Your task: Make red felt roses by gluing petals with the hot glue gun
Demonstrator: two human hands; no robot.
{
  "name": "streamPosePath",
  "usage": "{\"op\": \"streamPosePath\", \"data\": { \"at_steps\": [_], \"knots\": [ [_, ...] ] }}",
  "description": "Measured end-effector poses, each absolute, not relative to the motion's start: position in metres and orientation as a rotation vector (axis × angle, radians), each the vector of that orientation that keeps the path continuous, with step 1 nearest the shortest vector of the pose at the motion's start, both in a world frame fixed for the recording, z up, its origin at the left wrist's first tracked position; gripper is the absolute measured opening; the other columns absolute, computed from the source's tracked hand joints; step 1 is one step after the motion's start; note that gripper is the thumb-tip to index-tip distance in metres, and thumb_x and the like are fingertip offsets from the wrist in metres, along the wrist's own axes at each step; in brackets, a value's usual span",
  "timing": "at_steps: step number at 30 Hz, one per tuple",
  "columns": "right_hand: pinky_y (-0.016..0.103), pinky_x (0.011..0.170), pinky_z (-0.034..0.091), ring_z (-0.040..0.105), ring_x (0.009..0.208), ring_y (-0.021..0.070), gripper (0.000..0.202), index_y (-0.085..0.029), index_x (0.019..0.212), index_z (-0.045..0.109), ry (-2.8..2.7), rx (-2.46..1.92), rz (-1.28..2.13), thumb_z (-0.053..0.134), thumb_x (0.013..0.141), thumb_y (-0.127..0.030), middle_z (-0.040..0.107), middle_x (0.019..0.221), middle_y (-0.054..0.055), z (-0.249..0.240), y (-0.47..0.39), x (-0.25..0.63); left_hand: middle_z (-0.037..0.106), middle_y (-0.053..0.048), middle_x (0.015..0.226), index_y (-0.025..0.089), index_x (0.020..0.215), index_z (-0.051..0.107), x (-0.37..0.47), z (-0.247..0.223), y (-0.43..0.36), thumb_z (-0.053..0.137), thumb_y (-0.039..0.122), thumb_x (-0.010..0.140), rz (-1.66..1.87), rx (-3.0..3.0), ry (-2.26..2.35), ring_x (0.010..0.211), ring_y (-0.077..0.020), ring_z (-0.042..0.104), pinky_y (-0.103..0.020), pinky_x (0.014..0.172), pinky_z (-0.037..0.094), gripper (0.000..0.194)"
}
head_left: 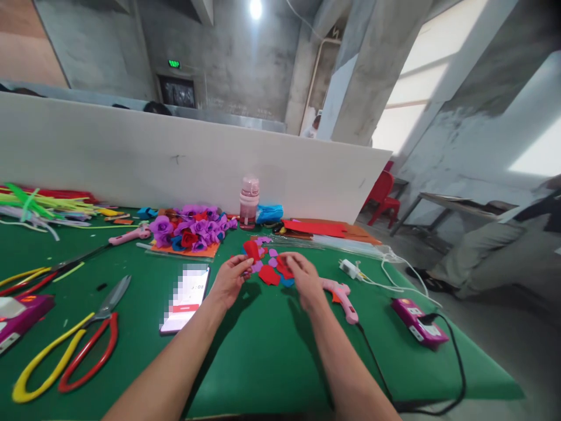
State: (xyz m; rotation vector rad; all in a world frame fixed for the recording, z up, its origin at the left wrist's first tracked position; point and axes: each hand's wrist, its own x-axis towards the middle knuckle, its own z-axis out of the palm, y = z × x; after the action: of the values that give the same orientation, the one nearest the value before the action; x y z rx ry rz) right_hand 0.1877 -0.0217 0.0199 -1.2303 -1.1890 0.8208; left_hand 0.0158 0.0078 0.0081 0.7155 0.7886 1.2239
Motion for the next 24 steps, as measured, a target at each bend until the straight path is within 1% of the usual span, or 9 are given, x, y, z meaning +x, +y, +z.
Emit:
{"op": "streamPosePath", "data": {
  "at_steps": [2, 3, 4, 7, 9, 12, 16, 20, 24],
  "knots": [
    [0.030, 0.071, 0.043, 0.059, 0.081, 0.0184, 0.024, -0.020, 0.079, 0.067, -0.940, -1.036, 1.216, 0.057, 0.064, -0.037, 0.067, 0.086, 0.005, 0.015, -0.002, 0.156, 0.060, 0.003, 0.063, 0.014, 0.071, 0.061, 0.013, 0.007, 0.009, 0.079, 0.023, 0.052, 1.256, 0.727, 0.782, 0.054, -0.0056, 0.053, -0.018, 0.055, 0.039, 0.028],
    [0.029, 0.071, 0.043, 0.059, 0.081, 0.0178, 0.024, -0.021, 0.079, 0.068, -0.853, -0.953, 1.329, 0.058, 0.062, -0.035, 0.068, 0.087, 0.004, 0.011, 0.004, 0.144, 0.060, 0.004, 0.063, 0.014, 0.071, 0.061, 0.013, 0.007, 0.010, 0.079, 0.023, 0.053, 1.270, 0.731, 0.782, 0.055, -0.0055, 0.053, -0.018, 0.055, 0.039, 0.027],
    [0.027, 0.070, 0.043, 0.059, 0.079, 0.0165, 0.023, -0.021, 0.078, 0.068, -0.795, -0.910, 1.358, 0.059, 0.061, -0.033, 0.068, 0.085, 0.003, 0.007, 0.008, 0.137, 0.060, 0.004, 0.063, 0.014, 0.071, 0.061, 0.012, 0.006, 0.010, 0.078, 0.023, 0.053, 1.275, 0.732, 0.790, 0.055, -0.0054, 0.053, -0.018, 0.055, 0.039, 0.026],
    [0.025, 0.069, 0.043, 0.059, 0.071, 0.0136, 0.021, -0.019, 0.075, 0.068, -0.786, -0.867, 1.401, 0.061, 0.056, -0.024, 0.068, 0.075, 0.001, -0.004, 0.009, 0.130, 0.061, 0.003, 0.065, 0.014, 0.072, 0.062, 0.011, 0.003, 0.012, 0.078, 0.023, 0.053, 1.274, 0.732, 0.828, 0.055, -0.0058, 0.053, -0.019, 0.054, 0.038, 0.027],
    [0.024, 0.068, 0.043, 0.059, 0.067, 0.0127, 0.021, -0.019, 0.076, 0.067, -0.810, -0.866, 1.441, 0.064, 0.056, -0.021, 0.068, 0.071, 0.000, -0.008, 0.005, 0.133, 0.062, 0.002, 0.067, 0.013, 0.072, 0.062, 0.012, 0.001, 0.014, 0.078, 0.024, 0.053, 1.280, 0.734, 0.841, 0.057, -0.0071, 0.055, -0.020, 0.054, 0.039, 0.027],
    [0.024, 0.064, 0.043, 0.058, 0.061, 0.0109, 0.019, -0.017, 0.076, 0.066, -0.907, -0.889, 1.469, 0.069, 0.059, -0.026, 0.068, 0.068, 0.001, -0.009, 0.000, 0.135, 0.059, 0.003, 0.063, 0.014, 0.070, 0.061, 0.012, -0.001, 0.016, 0.078, 0.024, 0.052, 1.316, 0.726, 0.827, 0.056, -0.0074, 0.054, -0.020, 0.055, 0.041, 0.027],
    [0.023, 0.060, 0.042, 0.055, 0.055, 0.0089, 0.022, -0.015, 0.071, 0.066, -1.051, -0.945, 1.410, 0.072, 0.061, -0.034, 0.065, 0.062, 0.000, -0.011, -0.001, 0.130, 0.056, 0.005, 0.059, 0.014, 0.069, 0.060, 0.012, -0.002, 0.018, 0.078, 0.023, 0.053, 1.363, 0.709, 0.811, 0.054, -0.0064, 0.051, -0.020, 0.054, 0.041, 0.026],
    [0.024, 0.060, 0.044, 0.056, 0.054, 0.0096, 0.023, -0.016, 0.068, 0.067, -1.034, -0.951, 1.353, 0.073, 0.060, -0.037, 0.065, 0.059, 0.000, -0.012, 0.001, 0.129, 0.058, 0.004, 0.060, 0.014, 0.072, 0.062, 0.014, -0.001, 0.018, 0.077, 0.028, 0.056, 1.328, 0.738, 0.779, 0.054, -0.0066, 0.052, -0.020, 0.055, 0.041, 0.026],
    [0.024, 0.058, 0.045, 0.055, 0.052, 0.0104, 0.023, -0.015, 0.066, 0.066, -1.009, -0.914, 1.327, 0.072, 0.060, -0.037, 0.063, 0.055, 0.000, -0.012, 0.002, 0.130, 0.062, 0.001, 0.064, 0.012, 0.072, 0.064, 0.017, -0.001, 0.014, 0.079, 0.027, 0.052, 1.283, 0.767, 0.773, 0.056, -0.0075, 0.054, -0.020, 0.056, 0.041, 0.029]
  ]
}}
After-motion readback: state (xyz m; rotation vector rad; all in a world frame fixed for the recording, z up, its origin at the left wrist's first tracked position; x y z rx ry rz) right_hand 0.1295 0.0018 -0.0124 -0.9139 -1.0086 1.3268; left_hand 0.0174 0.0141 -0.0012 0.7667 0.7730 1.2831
